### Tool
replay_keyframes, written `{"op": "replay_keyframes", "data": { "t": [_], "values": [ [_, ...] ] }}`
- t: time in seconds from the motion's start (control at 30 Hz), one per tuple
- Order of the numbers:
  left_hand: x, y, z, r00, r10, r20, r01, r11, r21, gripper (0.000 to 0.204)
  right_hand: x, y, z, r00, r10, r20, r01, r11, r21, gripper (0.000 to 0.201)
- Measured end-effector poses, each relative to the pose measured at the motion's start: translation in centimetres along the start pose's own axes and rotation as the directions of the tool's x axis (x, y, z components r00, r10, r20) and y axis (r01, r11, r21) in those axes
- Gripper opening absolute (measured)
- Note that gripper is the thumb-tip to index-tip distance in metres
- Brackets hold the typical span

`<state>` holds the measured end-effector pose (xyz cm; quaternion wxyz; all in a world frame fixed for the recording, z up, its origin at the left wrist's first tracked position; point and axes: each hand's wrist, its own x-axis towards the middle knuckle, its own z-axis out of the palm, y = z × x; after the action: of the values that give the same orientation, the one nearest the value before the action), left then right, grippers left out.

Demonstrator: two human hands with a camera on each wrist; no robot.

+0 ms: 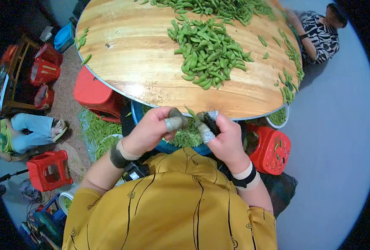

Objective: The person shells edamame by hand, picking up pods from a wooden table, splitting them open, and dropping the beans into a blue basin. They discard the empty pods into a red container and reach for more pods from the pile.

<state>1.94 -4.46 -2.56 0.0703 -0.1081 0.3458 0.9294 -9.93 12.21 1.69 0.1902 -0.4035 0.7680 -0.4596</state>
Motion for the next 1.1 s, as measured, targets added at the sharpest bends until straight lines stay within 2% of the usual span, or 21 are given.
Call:
{"op": "replay_keyframes", "data": {
  "t": [0.03, 0.07, 0.1, 0.2, 0.27, 0.33, 0.4, 0.47, 0.53, 0.57, 0.6, 0.67, 0.7, 0.77, 0.8, 0.87, 0.97, 1.0, 1.03, 1.07, 1.1],
  "values": [
    [0.3, -0.7, 0.6, 0.969, 0.233, -0.086, -0.19, 0.92, 0.343, 0.014, 0.1, -0.1, -0.1, 1.0, 0.006, -0.021, -0.005, 0.999, 0.054, 0.021],
    [0.5, -1.1, 1.2, 0.881, 0.464, -0.09, -0.299, 0.694, 0.655, 0.017, 0.1, 0.0, -0.1, 1.0, -0.001, -0.012, 0.001, 0.998, 0.066, 0.021],
    [0.2, -0.4, 2.2, 0.843, 0.537, -0.035, -0.316, 0.548, 0.775, 0.022, 0.2, 0.1, 0.0, 0.998, -0.05, -0.027, 0.051, 0.998, 0.026, 0.022],
    [0.6, -1.2, 3.2, 0.884, 0.444, -0.148, -0.188, 0.626, 0.756, 0.024, 0.3, 0.4, 0.1, 0.991, -0.125, -0.053, 0.123, 0.992, -0.042, 0.023],
    [0.8, -1.2, 4.1, 0.896, 0.412, -0.163, -0.182, 0.677, 0.713, 0.024, 0.0, 0.6, -0.1, 0.987, -0.147, -0.067, 0.14, 0.986, -0.093, 0.024],
    [1.2, -1.2, 5.1, 0.904, 0.358, -0.234, -0.181, 0.816, 0.549, 0.024, -0.8, 1.3, 0.3, 0.992, -0.09, -0.086, 0.088, 0.996, -0.029, 0.023],
    [1.7, -1.4, 4.7, 0.924, 0.326, -0.201, -0.133, 0.766, 0.629, 0.024, -1.3, 2.0, 0.3, 0.995, -0.038, -0.094, 0.041, 0.999, 0.029, 0.023],
    [2.3, -1.8, 4.4, 0.939, 0.295, -0.177, -0.09, 0.709, 0.7, 0.025, -1.4, 2.8, -0.3, 0.999, -0.024, -0.023, 0.027, 0.993, 0.113, 0.02],
    [2.8, -1.9, 4.7, 0.894, 0.408, -0.183, -0.167, 0.684, 0.71, 0.023, -1.2, 3.4, -1.1, 1.0, -0.021, 0.005, 0.02, 0.988, 0.154, 0.024],
    [2.8, -1.7, 4.9, 0.895, 0.405, -0.187, -0.159, 0.681, 0.715, 0.023, -1.2, 3.5, -1.4, 0.999, -0.018, 0.034, 0.012, 0.984, 0.18, 0.027],
    [2.7, -0.9, 5.7, 0.898, 0.353, -0.263, -0.098, 0.743, 0.662, 0.022, -1.2, 3.1, -1.8, 0.999, -0.018, 0.032, 0.012, 0.982, 0.187, 0.027],
    [2.9, -0.4, 6.1, 0.896, 0.296, -0.332, -0.039, 0.796, 0.605, 0.02, -0.9, 1.9, -3.0, 0.98, 0.136, 0.145, -0.179, 0.921, 0.347, 0.037],
    [3.0, -0.5, 6.0, 0.903, 0.307, -0.302, -0.058, 0.782, 0.62, 0.019, -0.8, 1.9, -3.4, 0.98, 0.136, 0.145, -0.179, 0.92, 0.349, 0.037],
    [3.1, -1.1, 5.6, 0.906, 0.316, -0.281, -0.073, 0.771, 0.632, 0.018, -0.5, 2.0, -4.0, 0.941, 0.17, 0.294, -0.266, 0.908, 0.325, 0.043],
    [3.1, -1.5, 5.5, 0.916, 0.294, -0.273, -0.059, 0.771, 0.634, 0.018, -0.4, 2.0, -4.1, 0.939, 0.17, 0.3, -0.268, 0.906, 0.327, 0.043],
    [3.0, -1.5, 5.4, 0.924, 0.274, -0.269, -0.042, 0.769, 0.638, 0.018, -0.1, 2.0, -4.2, 0.883, 0.238, 0.404, -0.395, 0.842, 0.368, 0.042],
    [2.8, -0.9, 5.3, 0.929, 0.247, -0.274, 0.014, 0.719, 0.695, 0.018, 0.1, 2.9, -3.5, 0.928, 0.121, 0.352, -0.285, 0.838, 0.465, 0.043],
    [2.7, -0.7, 5.2, 0.934, 0.255, -0.249, 0.036, 0.628, 0.777, 0.017, 0.2, 3.0, -3.6, 0.928, 0.123, 0.351, -0.287, 0.836, 0.467, 0.043],
    [2.7, -0.6, 5.2, 0.94, 0.257, -0.222, 0.056, 0.528, 0.848, 0.016, 0.2, 3.0, -3.6, 0.905, 0.159, 0.394, -0.363, 0.77, 0.525, 0.042],
    [2.9, -0.7, 4.8, 0.942, 0.251, -0.222, 0.059, 0.527, 0.848, 0.016, 0.2, 2.9, -3.7, 0.879, 0.191, 0.436, -0.435, 0.693, 0.574, 0.042],
    [3.1, -0.9, 4.4, 0.9, 0.434, -0.04, -0.077, 0.248, 0.966, 0.014, 0.3, 2.9, -3.7, 0.88, 0.195, 0.434, -0.437, 0.691, 0.576, 0.042]
  ]
}}
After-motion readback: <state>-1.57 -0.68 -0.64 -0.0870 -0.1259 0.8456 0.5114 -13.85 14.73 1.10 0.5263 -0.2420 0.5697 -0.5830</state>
